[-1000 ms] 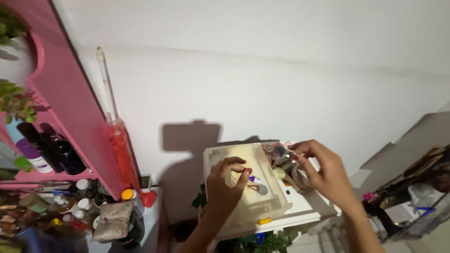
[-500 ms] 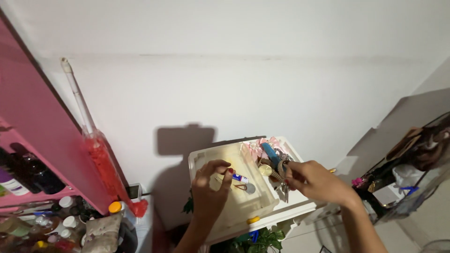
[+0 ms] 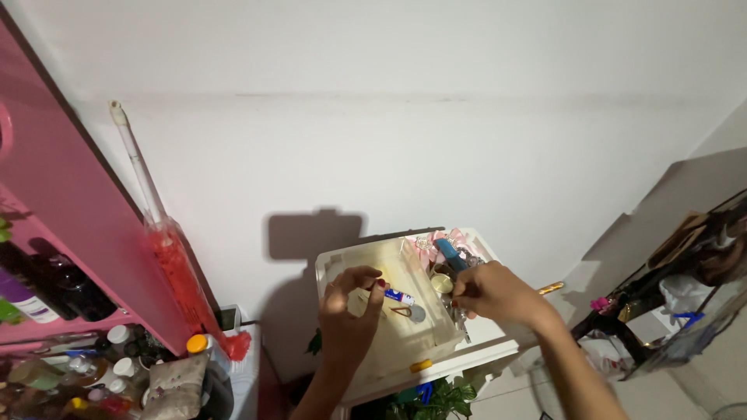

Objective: Organizing small personal items including jewelry, hair accessories, and cosmetic products on a vanity desk.

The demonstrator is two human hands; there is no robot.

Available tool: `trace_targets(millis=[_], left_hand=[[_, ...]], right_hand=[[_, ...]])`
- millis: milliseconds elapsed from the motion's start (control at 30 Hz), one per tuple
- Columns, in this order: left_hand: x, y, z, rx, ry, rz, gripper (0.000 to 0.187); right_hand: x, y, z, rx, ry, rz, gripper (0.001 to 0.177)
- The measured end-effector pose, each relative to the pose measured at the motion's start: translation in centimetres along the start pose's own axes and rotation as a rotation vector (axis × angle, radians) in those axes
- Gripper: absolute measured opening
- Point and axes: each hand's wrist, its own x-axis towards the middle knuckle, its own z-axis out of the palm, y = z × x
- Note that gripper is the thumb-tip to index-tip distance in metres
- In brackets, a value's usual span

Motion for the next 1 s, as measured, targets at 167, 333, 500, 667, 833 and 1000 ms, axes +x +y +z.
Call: trace_targets(millis=[167,333,500,667,833,1000], left_hand=[[0.0,-0.2,0.0,-0.012,0.016,-0.003,0.015],[0.1,0.0,-0.2,-0.141,0.045,0.033,0.006],[0.1,0.0,-0.5,-0.107,0.039,0.051,0.009],[0.1,0.3,-0.7,-0.069,0.063,0.051,0.011],[0.3,0.1,-0.7,-0.107,0.045,0.019,0.011],[0.3,0.0,-0.6,-0.141,0.03,0.031,0.012]], right_hand=[[0.2,-0.6,0.0,-0.138,0.072,0.071,0.011],[-0.9,-5.6,-0.9,-0.107,0.368,-0.04,0.014],[2.7,-6.0,3.4,-0.209,0.28,-0.37,0.01],[4.2,-7.2,4.7,-0.402,0.313,-0.457,0.016],[4.8,-4.9,2.6,-0.108,0.201,-0.229,0.021],[1.8,-1.4,-2.7,-0.169,0.392,0.115,0.024]])
